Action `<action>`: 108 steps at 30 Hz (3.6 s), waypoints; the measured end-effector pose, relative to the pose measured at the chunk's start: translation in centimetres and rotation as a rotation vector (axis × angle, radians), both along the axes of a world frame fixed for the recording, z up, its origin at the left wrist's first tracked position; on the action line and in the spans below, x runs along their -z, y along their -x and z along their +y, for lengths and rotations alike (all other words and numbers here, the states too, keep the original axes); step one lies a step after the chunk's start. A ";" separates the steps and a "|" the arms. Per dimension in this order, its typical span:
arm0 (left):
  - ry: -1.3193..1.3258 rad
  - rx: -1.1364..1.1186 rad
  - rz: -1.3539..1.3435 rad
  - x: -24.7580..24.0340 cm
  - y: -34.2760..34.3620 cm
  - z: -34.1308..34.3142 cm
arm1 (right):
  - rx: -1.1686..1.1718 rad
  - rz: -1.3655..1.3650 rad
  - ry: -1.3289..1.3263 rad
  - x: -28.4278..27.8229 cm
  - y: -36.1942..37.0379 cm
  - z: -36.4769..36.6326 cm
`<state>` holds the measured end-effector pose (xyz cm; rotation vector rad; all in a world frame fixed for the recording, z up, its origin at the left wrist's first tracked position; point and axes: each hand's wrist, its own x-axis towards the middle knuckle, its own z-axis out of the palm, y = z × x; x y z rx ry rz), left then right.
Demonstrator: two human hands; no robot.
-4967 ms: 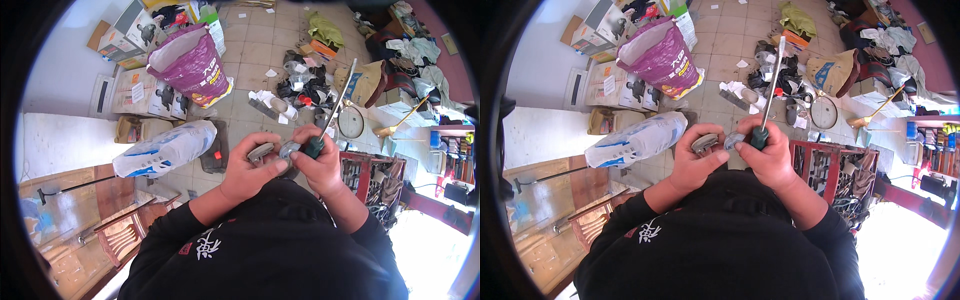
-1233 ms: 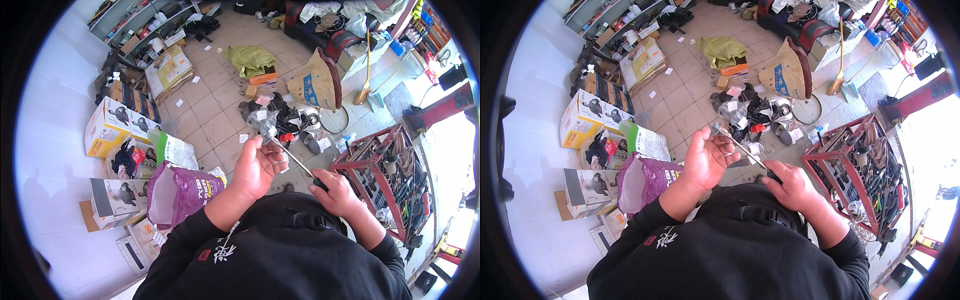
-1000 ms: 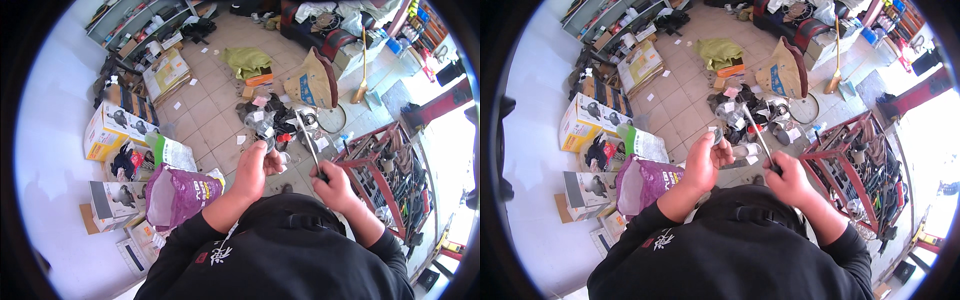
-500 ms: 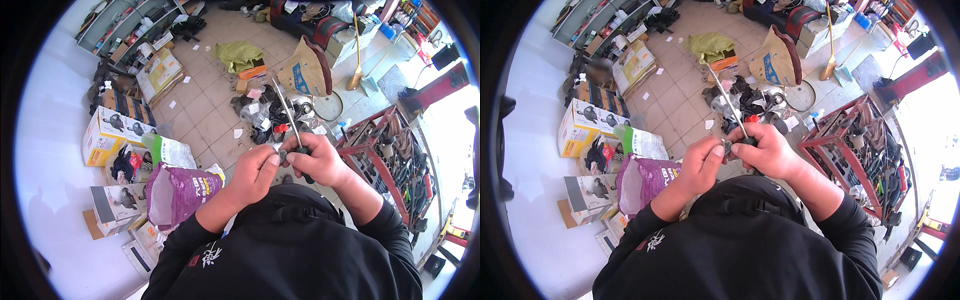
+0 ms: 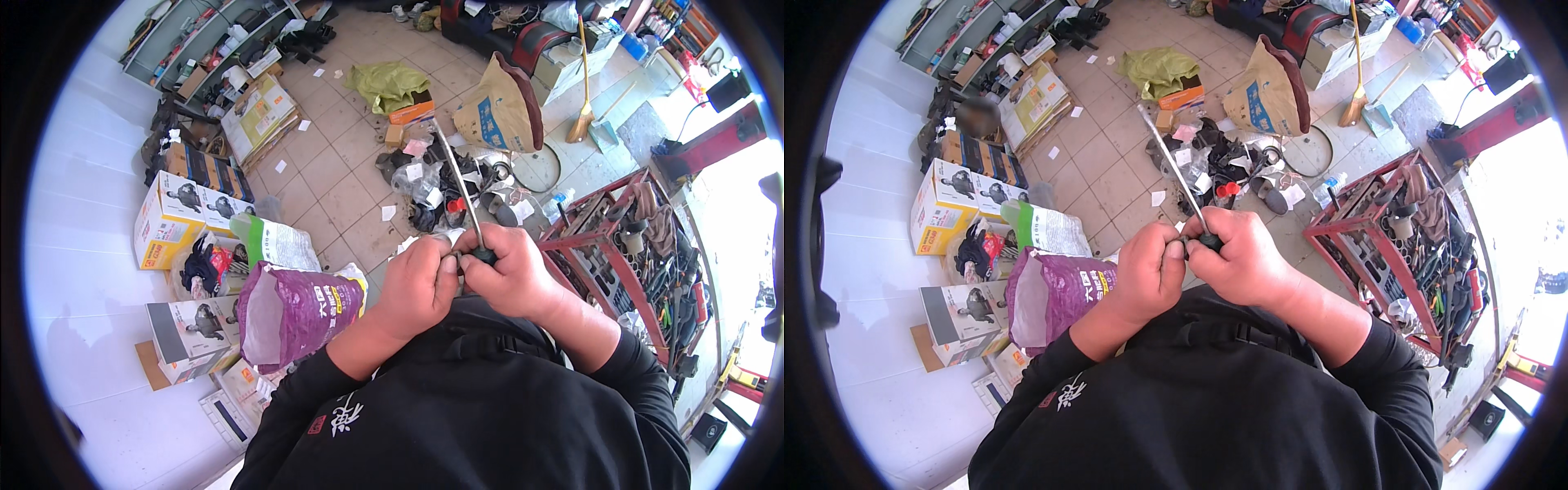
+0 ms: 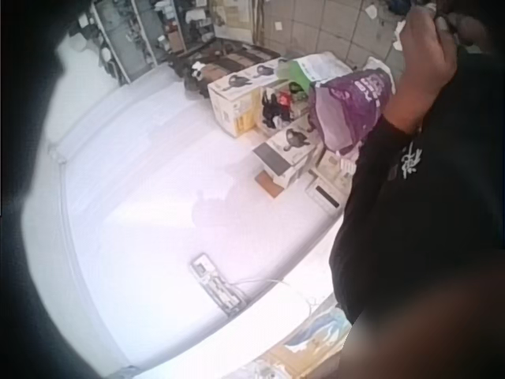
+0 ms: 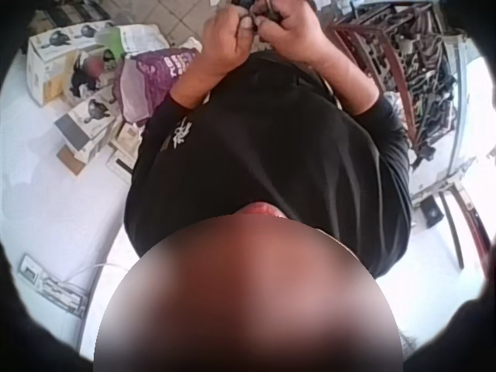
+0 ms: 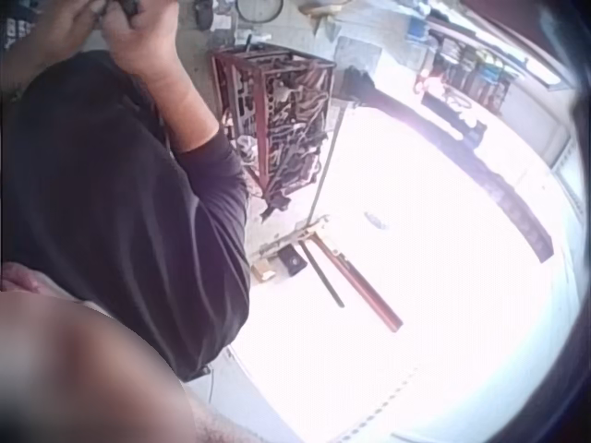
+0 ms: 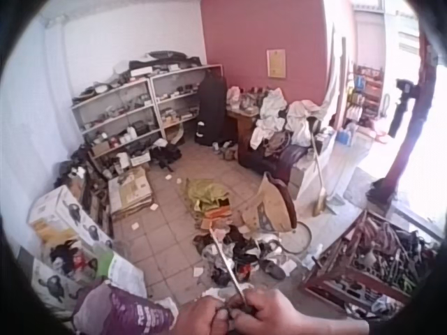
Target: The person works on a small cylindrical mechanical part in a cluttered workshop. They use a hammer to tap the part, then a screwdriver to pry and adjust components. The person retrieves a spray can and applies it to the part, then uses a power tool to work on the part's surface. The part is handled repeatedly and inspected throughout.
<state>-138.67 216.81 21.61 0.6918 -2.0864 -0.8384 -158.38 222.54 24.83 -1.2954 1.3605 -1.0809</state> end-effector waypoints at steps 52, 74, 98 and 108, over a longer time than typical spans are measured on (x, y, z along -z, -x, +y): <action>-0.493 -0.022 -0.960 28.0 -29.6 -11.8 | 0.046 0.714 -0.928 24.6 -4.3 16.8; 0.162 0.783 -0.776 18.7 38.0 7.8 | 0.590 0.499 -0.960 23.2 16.1 48.8; 1.037 1.216 -1.025 19.8 66.1 8.1 | 1.281 0.193 -0.662 20.4 25.0 40.0; 0.269 1.185 -0.042 6.1 69.2 7.6 | 1.325 0.427 -0.265 8.2 33.1 37.4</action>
